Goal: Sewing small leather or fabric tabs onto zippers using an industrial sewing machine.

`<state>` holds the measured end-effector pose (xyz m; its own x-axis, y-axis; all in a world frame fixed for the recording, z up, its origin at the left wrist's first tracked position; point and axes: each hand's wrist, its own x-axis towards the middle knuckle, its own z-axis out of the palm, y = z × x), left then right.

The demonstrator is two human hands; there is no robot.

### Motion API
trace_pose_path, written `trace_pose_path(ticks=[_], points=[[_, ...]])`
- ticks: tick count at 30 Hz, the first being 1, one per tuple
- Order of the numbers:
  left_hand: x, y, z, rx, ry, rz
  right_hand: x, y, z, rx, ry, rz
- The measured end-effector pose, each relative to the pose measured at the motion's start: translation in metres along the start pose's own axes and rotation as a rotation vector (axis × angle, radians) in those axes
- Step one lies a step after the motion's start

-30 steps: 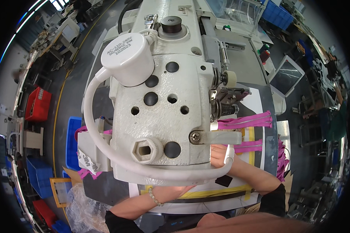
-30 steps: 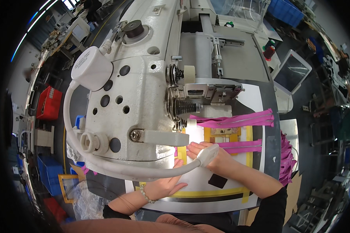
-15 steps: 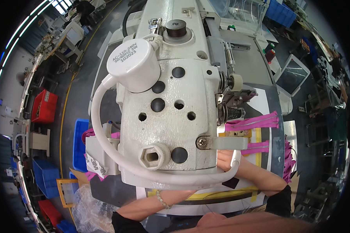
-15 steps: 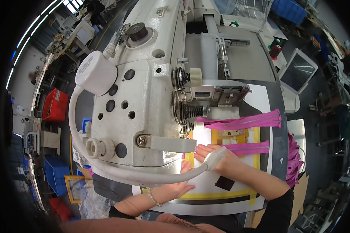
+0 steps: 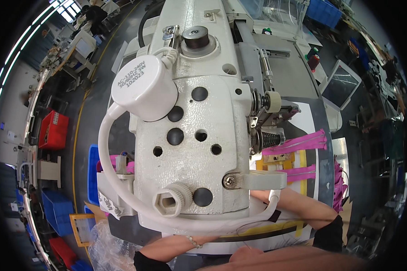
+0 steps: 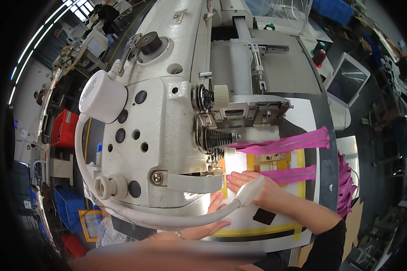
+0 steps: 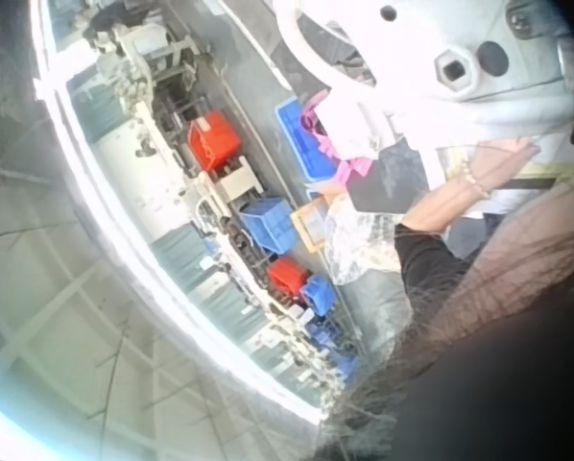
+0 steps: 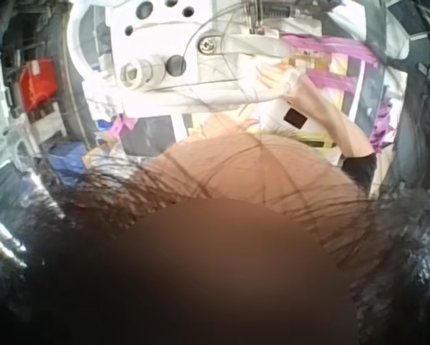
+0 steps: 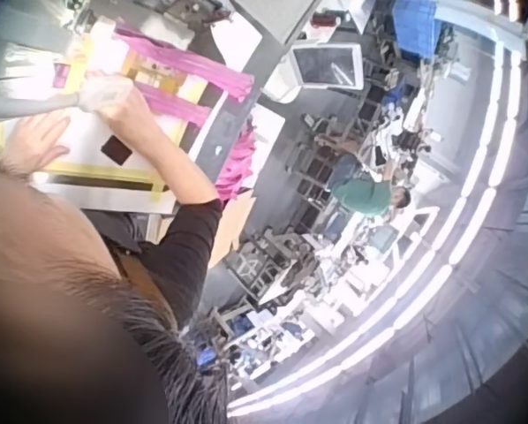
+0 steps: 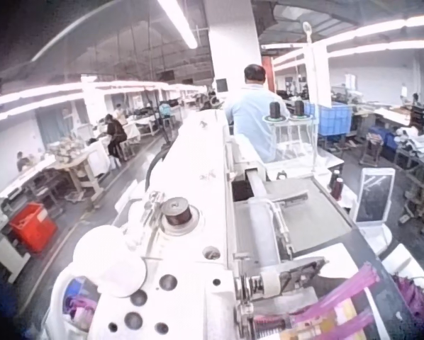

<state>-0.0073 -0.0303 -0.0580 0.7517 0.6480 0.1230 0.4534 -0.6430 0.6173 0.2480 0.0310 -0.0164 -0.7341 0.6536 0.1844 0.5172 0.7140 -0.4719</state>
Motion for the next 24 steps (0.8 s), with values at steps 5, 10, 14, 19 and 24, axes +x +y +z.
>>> trace_pose_path(ticks=[5,10,14,19,24], points=[[0.006,0.003,-0.006,-0.026,0.004,0.014,0.002,-0.001,-0.001,0.022,0.038,0.009],[0.003,0.002,-0.002,-0.031,0.0,0.012,-0.002,0.002,0.012,0.053,0.14,-0.008],[0.005,0.001,-0.004,-0.043,0.008,0.025,-0.007,0.005,0.017,0.019,0.143,-0.051],[0.004,0.001,-0.008,-0.039,0.017,0.016,-0.003,0.004,0.015,0.055,0.16,-0.054],[0.004,0.002,-0.01,-0.046,0.029,0.02,-0.003,0.001,0.008,0.104,0.122,-0.022]])
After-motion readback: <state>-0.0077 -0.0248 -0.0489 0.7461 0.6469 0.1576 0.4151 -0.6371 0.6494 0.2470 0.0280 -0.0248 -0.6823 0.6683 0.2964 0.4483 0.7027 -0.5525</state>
